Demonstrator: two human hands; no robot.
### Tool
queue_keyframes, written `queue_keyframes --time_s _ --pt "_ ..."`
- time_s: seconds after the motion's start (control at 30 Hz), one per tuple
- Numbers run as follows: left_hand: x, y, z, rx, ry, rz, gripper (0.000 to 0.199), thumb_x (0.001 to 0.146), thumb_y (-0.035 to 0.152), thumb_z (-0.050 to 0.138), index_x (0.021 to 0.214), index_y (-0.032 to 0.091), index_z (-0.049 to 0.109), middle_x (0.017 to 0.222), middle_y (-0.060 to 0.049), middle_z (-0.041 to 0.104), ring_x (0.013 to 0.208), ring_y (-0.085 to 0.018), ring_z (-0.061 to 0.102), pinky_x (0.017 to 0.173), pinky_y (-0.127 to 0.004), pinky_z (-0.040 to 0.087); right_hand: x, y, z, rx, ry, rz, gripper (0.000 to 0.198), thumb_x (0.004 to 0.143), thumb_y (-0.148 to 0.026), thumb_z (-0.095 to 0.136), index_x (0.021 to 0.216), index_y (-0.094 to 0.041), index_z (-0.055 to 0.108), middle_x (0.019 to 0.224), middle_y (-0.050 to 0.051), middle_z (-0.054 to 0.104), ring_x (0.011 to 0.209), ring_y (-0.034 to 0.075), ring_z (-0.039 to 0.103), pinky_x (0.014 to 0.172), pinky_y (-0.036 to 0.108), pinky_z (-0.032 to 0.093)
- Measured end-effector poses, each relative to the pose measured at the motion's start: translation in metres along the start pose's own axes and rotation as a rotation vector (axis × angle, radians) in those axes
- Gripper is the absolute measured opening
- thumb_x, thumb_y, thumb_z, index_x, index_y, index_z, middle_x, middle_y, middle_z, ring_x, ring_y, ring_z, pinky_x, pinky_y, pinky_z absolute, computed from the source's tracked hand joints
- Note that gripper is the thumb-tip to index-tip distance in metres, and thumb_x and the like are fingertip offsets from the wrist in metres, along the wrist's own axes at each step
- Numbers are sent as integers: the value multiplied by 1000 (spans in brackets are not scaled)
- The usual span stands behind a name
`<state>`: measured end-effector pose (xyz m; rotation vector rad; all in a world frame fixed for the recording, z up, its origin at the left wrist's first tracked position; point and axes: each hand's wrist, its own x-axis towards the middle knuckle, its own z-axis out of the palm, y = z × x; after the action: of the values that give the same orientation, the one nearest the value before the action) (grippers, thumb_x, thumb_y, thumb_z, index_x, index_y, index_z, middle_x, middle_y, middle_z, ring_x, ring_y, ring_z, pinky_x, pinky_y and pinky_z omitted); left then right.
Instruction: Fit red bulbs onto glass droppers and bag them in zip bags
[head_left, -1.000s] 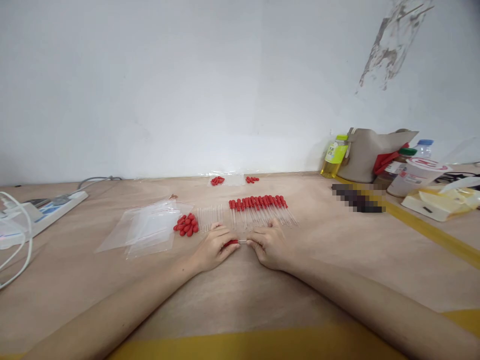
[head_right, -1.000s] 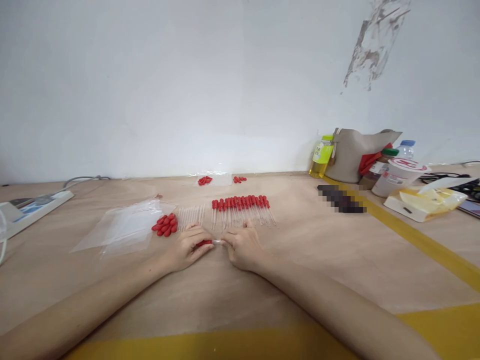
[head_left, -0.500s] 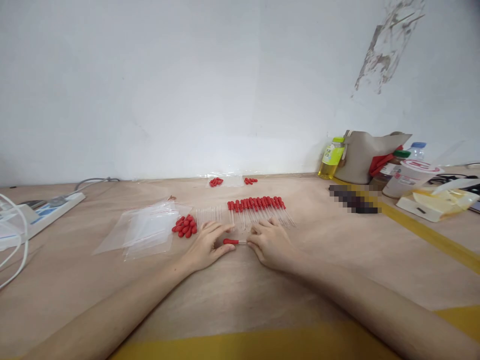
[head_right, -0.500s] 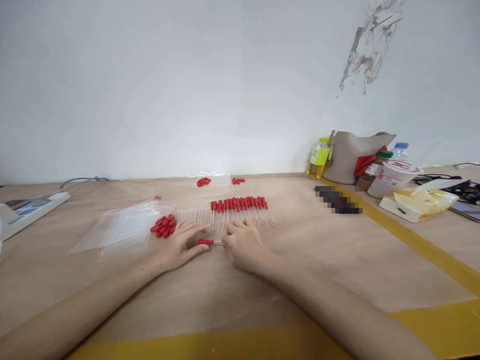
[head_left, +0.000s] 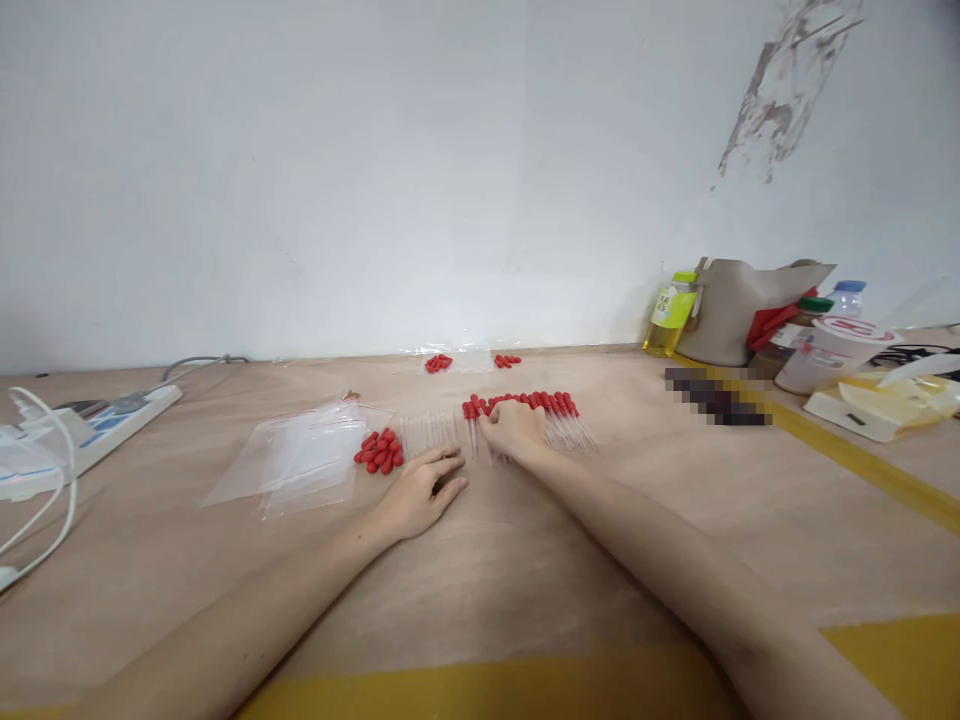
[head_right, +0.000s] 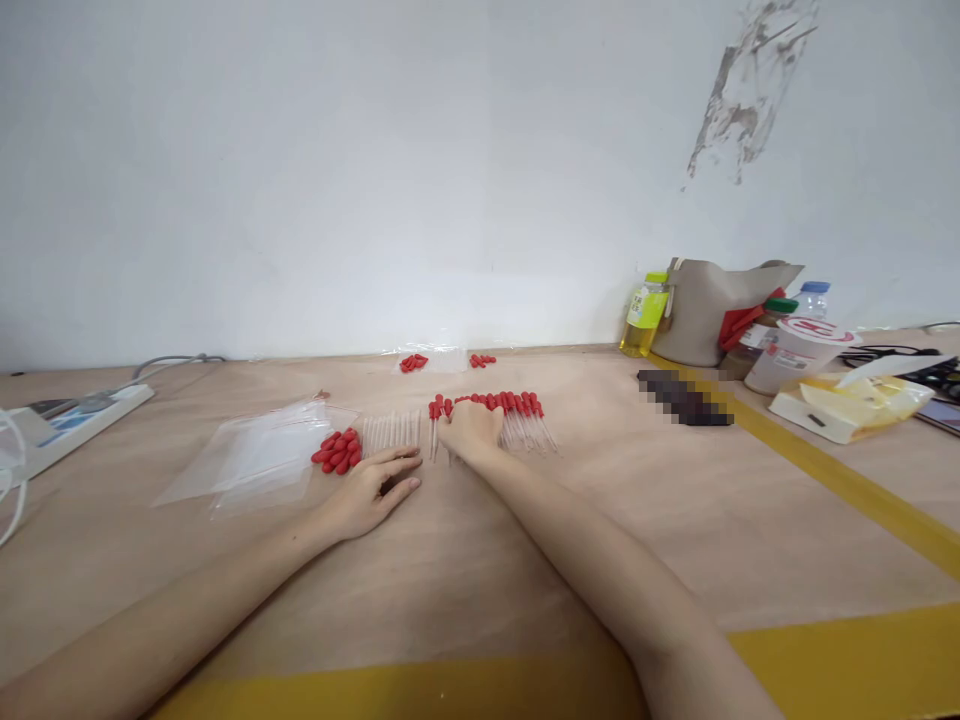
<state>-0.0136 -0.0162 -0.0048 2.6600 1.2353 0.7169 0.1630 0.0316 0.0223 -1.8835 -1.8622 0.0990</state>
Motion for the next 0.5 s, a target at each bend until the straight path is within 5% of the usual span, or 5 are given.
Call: queue_keyframes --time_s 0.3,0.5 --pt "-1 1 1 -11 45 16 30 84 33 47 107 18 59 116 -9 54 105 -22 51 90 -36 42 3 0 18 -65 -40 -12 37 79 -45 41 78 -16 64 80 12 66 79 23 59 80 40 26" --pt "10 -16 -21 90 247 -81 24 80 35 49 93 19 61 96 -6 59 94 -22 52 85 -36 39 -3 -3 12 -3 7 -87 34 78 -47 43 71 -19 61 75 5 66 76 20 58 80 38 25"
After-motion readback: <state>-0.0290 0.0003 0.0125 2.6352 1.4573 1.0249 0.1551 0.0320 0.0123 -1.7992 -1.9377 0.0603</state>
